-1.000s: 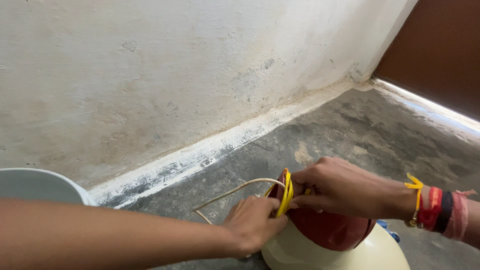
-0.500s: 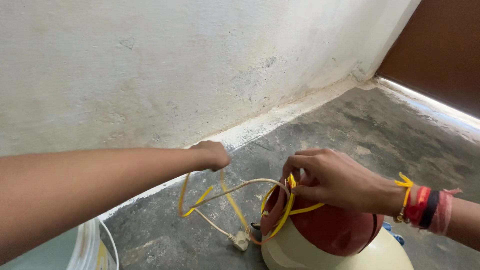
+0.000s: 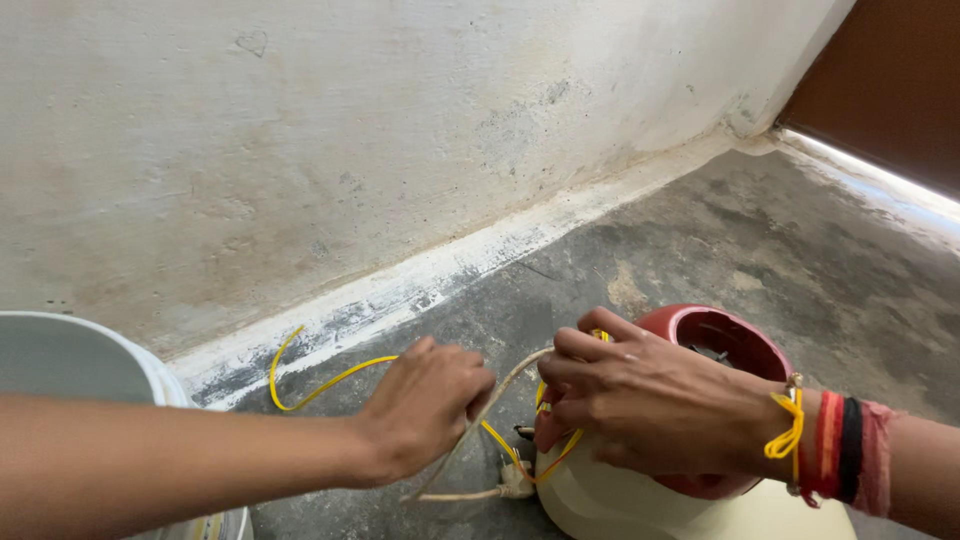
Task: The person wipes the exterior of a red and cream-colored appliance with a blue cloth. They also untangle and organize the appliance's yellow and white power cords on the floor. The person repeatedly wipes the top and sides of the appliance throughout the clip.
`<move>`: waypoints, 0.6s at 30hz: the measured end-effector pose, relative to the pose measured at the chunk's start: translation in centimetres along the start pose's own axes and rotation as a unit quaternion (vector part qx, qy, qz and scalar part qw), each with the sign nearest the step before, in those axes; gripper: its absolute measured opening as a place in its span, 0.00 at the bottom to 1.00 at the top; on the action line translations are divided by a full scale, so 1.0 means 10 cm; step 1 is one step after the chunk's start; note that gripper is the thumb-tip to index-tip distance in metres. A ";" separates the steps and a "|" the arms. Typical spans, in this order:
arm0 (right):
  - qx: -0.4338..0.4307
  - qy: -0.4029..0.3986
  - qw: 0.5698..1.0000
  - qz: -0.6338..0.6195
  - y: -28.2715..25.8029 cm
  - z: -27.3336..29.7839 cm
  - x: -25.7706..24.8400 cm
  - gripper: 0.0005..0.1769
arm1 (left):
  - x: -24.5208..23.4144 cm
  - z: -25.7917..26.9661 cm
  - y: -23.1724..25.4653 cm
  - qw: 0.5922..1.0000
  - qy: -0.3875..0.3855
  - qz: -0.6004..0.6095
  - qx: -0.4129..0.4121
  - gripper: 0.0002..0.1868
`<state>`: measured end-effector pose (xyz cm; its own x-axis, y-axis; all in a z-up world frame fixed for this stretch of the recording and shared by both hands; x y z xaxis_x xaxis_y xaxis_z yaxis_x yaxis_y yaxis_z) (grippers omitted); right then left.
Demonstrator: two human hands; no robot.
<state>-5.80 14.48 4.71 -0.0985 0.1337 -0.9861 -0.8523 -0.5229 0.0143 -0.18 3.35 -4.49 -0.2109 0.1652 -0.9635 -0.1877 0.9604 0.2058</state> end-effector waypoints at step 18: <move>0.395 0.155 0.862 -0.279 1.30 0.27 -0.46 0.23 | -0.48 -0.80 0.09 0.863 -0.051 0.498 -0.069 0.46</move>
<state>-17.82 9.28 9.90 0.4772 -0.1158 -0.8711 -0.8185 0.3024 -0.4885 -7.00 1.65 1.73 -0.2499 0.9185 -0.3065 -0.0757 0.2970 0.9519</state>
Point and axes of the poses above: each hand's wrist, its own z-axis away from the middle knuckle, its own x-axis out of the palm, y = z × x, the point moved 8 cm from there along -z, towards the middle knuckle, and after that the axes turned 4 degrees about -z, right-handed, at the moved point
